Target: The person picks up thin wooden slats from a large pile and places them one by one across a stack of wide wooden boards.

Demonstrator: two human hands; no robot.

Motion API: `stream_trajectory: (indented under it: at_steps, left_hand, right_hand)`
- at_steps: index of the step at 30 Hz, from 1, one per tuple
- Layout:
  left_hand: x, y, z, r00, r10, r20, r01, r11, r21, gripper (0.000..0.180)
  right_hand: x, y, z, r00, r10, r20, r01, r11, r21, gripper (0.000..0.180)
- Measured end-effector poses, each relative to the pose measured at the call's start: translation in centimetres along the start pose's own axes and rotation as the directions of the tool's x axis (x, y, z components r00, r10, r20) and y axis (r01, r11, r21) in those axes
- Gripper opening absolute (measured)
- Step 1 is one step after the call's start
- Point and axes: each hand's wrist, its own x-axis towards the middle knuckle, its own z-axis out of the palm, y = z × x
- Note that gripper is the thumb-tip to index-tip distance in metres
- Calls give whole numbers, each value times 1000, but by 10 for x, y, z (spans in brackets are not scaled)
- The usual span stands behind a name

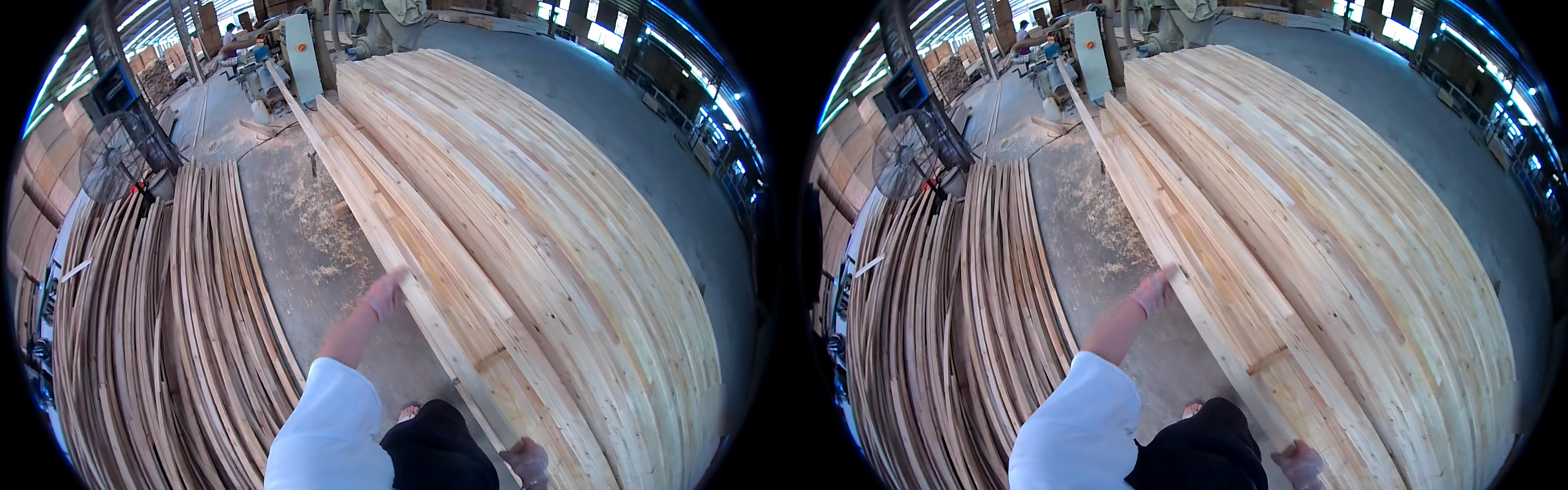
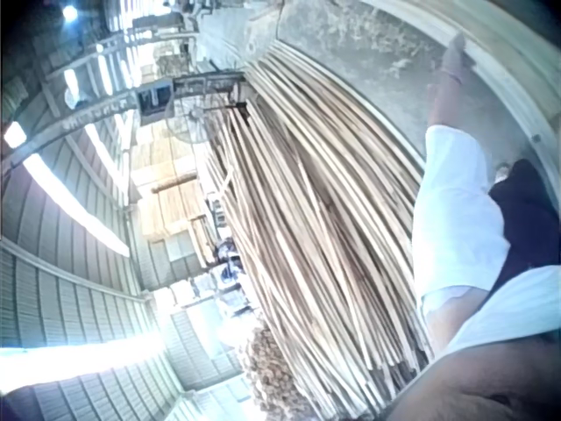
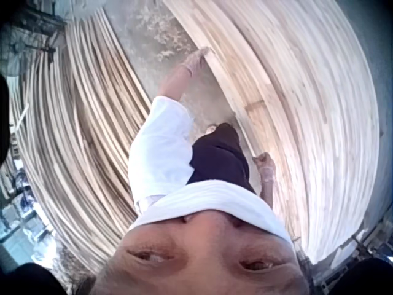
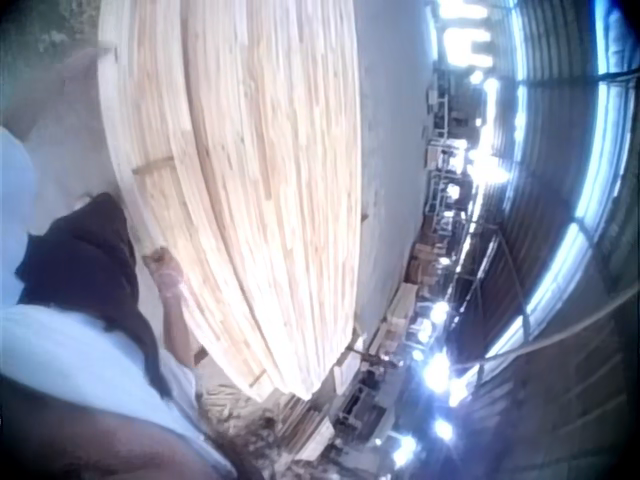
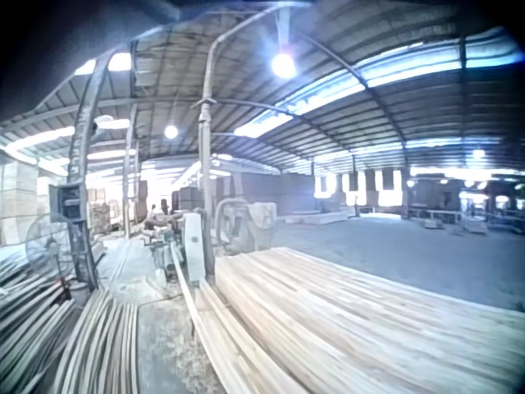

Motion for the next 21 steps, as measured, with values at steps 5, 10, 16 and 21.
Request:
stream_trajectory:
  at_steps: [5, 10, 16, 21]
  left_hand:
    - [-83, -143, 24, 652, -528, 544, 338, 845, 415, 57]
    - [-123, -244, 18, 522, -690, 502, 465, 723, 511, 51]
    - [-108, -182, 34, 757, -605, 248, 456, 760, 462, 34]
    - [-54, -128, -42, 862, -467, 198, 371, 847, 381, 28]
  right_hand:
    - [58, -61, 6, 940, -251, -230, 283, 951, 122, 77]
    - [68, -139, -16, 812, -481, -331, 583, 705, 405, 61]
    - [63, -65, 11, 870, -385, -307, 463, 853, 242, 59]
    - [34, 139, 86, 956, 277, 99, -292, 927, 237, 57]
